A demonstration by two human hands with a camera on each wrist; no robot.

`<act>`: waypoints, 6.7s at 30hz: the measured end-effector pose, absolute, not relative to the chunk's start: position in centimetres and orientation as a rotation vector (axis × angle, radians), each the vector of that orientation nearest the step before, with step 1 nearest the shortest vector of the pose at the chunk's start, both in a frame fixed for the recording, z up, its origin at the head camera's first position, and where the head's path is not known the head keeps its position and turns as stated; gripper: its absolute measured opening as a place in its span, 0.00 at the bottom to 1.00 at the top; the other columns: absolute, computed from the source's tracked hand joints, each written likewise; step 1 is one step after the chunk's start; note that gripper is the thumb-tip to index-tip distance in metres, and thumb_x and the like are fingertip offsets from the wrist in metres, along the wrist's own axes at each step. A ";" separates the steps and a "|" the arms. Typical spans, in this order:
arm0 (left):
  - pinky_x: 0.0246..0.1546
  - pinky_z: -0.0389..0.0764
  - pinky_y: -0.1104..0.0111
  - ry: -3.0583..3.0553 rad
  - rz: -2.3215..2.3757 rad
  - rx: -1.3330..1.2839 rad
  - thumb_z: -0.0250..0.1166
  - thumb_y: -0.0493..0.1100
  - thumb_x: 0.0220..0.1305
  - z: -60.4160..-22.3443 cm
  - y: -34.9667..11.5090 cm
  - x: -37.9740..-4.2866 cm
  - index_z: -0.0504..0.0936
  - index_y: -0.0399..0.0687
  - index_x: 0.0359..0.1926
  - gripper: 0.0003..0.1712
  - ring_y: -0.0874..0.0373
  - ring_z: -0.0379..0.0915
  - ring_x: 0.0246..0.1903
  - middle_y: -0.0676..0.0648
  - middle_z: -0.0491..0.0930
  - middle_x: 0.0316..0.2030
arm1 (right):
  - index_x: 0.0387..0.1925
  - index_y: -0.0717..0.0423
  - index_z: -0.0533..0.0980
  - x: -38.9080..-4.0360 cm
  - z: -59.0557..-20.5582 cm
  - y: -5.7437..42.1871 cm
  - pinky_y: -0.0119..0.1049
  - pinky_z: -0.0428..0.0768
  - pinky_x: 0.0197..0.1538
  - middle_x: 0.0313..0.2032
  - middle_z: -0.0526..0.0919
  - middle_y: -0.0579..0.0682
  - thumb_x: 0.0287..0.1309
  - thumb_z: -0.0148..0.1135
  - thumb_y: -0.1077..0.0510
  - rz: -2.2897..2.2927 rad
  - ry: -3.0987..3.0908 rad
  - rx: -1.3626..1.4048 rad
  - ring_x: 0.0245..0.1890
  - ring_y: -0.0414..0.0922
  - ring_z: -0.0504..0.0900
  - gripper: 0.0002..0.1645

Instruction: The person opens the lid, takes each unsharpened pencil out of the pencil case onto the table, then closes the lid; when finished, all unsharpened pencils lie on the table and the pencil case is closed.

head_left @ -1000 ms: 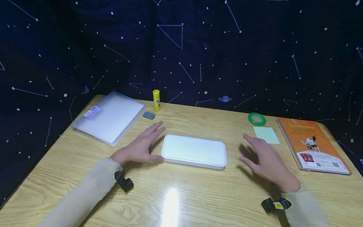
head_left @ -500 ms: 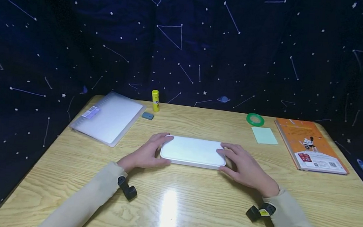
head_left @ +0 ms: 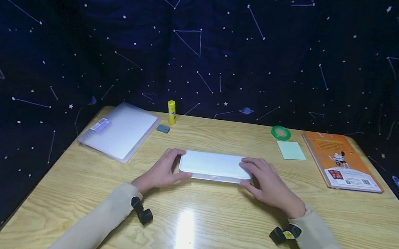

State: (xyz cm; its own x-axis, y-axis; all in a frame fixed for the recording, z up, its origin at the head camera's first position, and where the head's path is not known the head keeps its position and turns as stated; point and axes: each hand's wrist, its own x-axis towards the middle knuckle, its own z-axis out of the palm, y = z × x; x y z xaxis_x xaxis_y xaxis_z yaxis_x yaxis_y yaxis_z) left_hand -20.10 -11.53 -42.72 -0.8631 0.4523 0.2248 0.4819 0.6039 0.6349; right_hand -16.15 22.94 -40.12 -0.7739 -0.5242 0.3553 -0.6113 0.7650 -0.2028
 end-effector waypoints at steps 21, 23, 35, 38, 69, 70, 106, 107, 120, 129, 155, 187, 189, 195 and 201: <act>0.45 0.71 0.64 -2.724 -1.405 -0.658 0.67 0.54 0.59 -42.7 -10.0 -19.2 0.71 0.48 0.62 0.32 0.55 0.67 0.43 0.45 0.76 0.48 | 0.51 0.54 0.79 -17.3 -38.4 18.2 0.43 0.75 0.43 0.48 0.82 0.49 0.59 0.62 0.44 0.343 -2.566 1.028 0.48 0.47 0.78 0.24; 0.47 0.72 0.64 -2.702 -1.452 -0.691 0.66 0.51 0.60 -42.9 -9.9 -19.2 0.70 0.43 0.62 0.32 0.54 0.68 0.45 0.43 0.75 0.50 | 0.51 0.54 0.79 -17.3 -38.6 18.0 0.43 0.76 0.41 0.47 0.83 0.49 0.62 0.58 0.43 0.290 -2.536 1.040 0.47 0.48 0.78 0.24; 0.41 0.71 0.71 -2.627 -1.655 -0.701 0.63 0.43 0.64 -43.3 -9.4 -19.1 0.62 0.34 0.63 0.32 0.54 0.66 0.41 0.39 0.72 0.48 | 0.46 0.57 0.79 -17.8 -39.3 17.5 0.44 0.79 0.40 0.40 0.84 0.50 0.72 0.28 0.37 0.090 -2.330 1.068 0.40 0.50 0.80 0.38; 0.40 0.71 0.72 -2.614 -1.700 -0.702 0.62 0.43 0.65 -43.2 -9.4 -19.1 0.62 0.33 0.64 0.32 0.54 0.66 0.40 0.38 0.72 0.48 | 0.45 0.58 0.79 -18.0 -39.4 17.4 0.44 0.79 0.39 0.39 0.85 0.51 0.72 0.28 0.38 0.078 -2.292 1.070 0.37 0.50 0.80 0.38; 0.46 0.70 0.70 -2.571 -1.688 -0.846 0.70 0.39 0.56 -43.5 -9.9 -18.9 0.56 0.36 0.67 0.43 0.54 0.65 0.43 0.39 0.70 0.49 | 0.44 0.55 0.82 -18.5 -38.3 18.2 0.42 0.78 0.38 0.39 0.85 0.49 0.64 0.53 0.38 0.398 -2.427 1.056 0.40 0.47 0.81 0.27; 0.47 0.70 0.70 -2.575 -1.681 -0.860 0.72 0.39 0.55 -43.5 -9.9 -18.8 0.55 0.36 0.68 0.46 0.54 0.64 0.43 0.39 0.70 0.51 | 0.44 0.54 0.83 -18.7 -37.9 18.4 0.42 0.79 0.38 0.39 0.85 0.49 0.63 0.56 0.40 0.413 -2.452 1.040 0.39 0.47 0.81 0.24; 0.47 0.72 0.70 -2.782 -1.411 -0.825 0.83 0.52 0.33 -43.0 -9.8 -18.9 0.44 0.47 0.76 0.75 0.58 0.64 0.49 0.50 0.69 0.61 | 0.50 0.59 0.75 -26.2 -34.4 19.5 0.59 0.50 0.58 0.62 0.62 0.60 0.56 0.68 0.51 0.785 -2.616 0.640 0.63 0.58 0.55 0.23; 0.47 0.73 0.69 -2.772 -1.411 -0.833 0.83 0.52 0.33 -43.0 -9.7 -19.0 0.44 0.46 0.76 0.75 0.58 0.64 0.49 0.49 0.69 0.61 | 0.49 0.59 0.75 -25.6 -34.3 19.5 0.58 0.52 0.57 0.60 0.64 0.60 0.56 0.68 0.53 0.781 -2.570 0.650 0.61 0.58 0.57 0.22; 0.48 0.73 0.68 -2.765 -1.401 -0.819 0.83 0.51 0.33 -43.0 -9.6 -19.1 0.45 0.44 0.76 0.74 0.57 0.64 0.48 0.48 0.69 0.59 | 0.37 0.50 0.82 -20.3 -37.5 20.5 0.30 0.64 0.24 0.16 0.69 0.41 0.58 0.66 0.57 0.708 -2.853 0.708 0.19 0.38 0.65 0.05; 0.49 0.73 0.65 -2.738 -1.413 -0.830 0.83 0.51 0.32 -43.1 -9.6 -19.1 0.46 0.45 0.76 0.74 0.56 0.66 0.49 0.46 0.70 0.59 | 0.35 0.53 0.82 -20.6 -38.8 20.6 0.28 0.62 0.22 0.15 0.67 0.39 0.54 0.69 0.55 0.755 -2.992 0.887 0.16 0.34 0.64 0.08; 0.51 0.74 0.64 -2.729 -1.447 -0.829 0.83 0.50 0.32 -43.0 -9.4 -19.1 0.46 0.46 0.76 0.73 0.55 0.67 0.50 0.45 0.70 0.59 | 0.35 0.51 0.84 -19.2 -39.4 22.9 0.29 0.62 0.23 0.16 0.67 0.40 0.56 0.68 0.57 0.767 -2.845 0.657 0.18 0.37 0.64 0.04; 0.48 0.73 0.65 -2.750 -1.398 -0.813 0.83 0.52 0.34 -42.9 -9.7 -19.1 0.45 0.48 0.76 0.73 0.56 0.65 0.49 0.47 0.69 0.60 | 0.35 0.56 0.80 -16.9 -40.5 36.7 0.30 0.62 0.23 0.17 0.71 0.41 0.57 0.65 0.63 0.460 -2.836 0.371 0.18 0.35 0.63 0.03; 0.48 0.73 0.65 -2.746 -1.401 -0.816 0.83 0.52 0.34 -42.9 -9.6 -19.1 0.45 0.48 0.76 0.73 0.56 0.65 0.50 0.47 0.69 0.60 | 0.36 0.57 0.80 -17.0 -40.6 36.5 0.30 0.62 0.23 0.18 0.72 0.41 0.57 0.65 0.63 0.476 -2.843 0.383 0.19 0.35 0.63 0.04; 0.49 0.73 0.65 -2.749 -1.397 -0.822 0.83 0.51 0.34 -43.1 -9.6 -19.1 0.45 0.48 0.76 0.73 0.57 0.65 0.50 0.47 0.69 0.60 | 0.37 0.57 0.79 -17.0 -40.5 35.2 0.29 0.62 0.22 0.17 0.70 0.41 0.56 0.66 0.61 0.587 -2.750 0.405 0.17 0.33 0.62 0.06; 0.49 0.73 0.66 -2.756 -1.393 -0.821 0.83 0.51 0.34 -43.1 -9.5 -19.0 0.45 0.48 0.76 0.73 0.57 0.64 0.50 0.48 0.69 0.61 | 0.33 0.55 0.80 -17.3 -40.4 32.0 0.29 0.61 0.21 0.15 0.67 0.40 0.57 0.65 0.60 0.724 -2.644 0.445 0.16 0.33 0.62 0.03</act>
State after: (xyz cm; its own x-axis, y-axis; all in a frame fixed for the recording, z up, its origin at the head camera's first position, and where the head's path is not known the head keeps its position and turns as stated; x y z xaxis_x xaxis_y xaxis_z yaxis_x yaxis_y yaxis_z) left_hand -18.99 -9.51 -43.15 -0.8665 0.4667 0.1771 0.4193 0.4880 0.7655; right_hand -17.28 32.05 -40.36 -0.8847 -0.2023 0.4199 -0.3879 0.8191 -0.4227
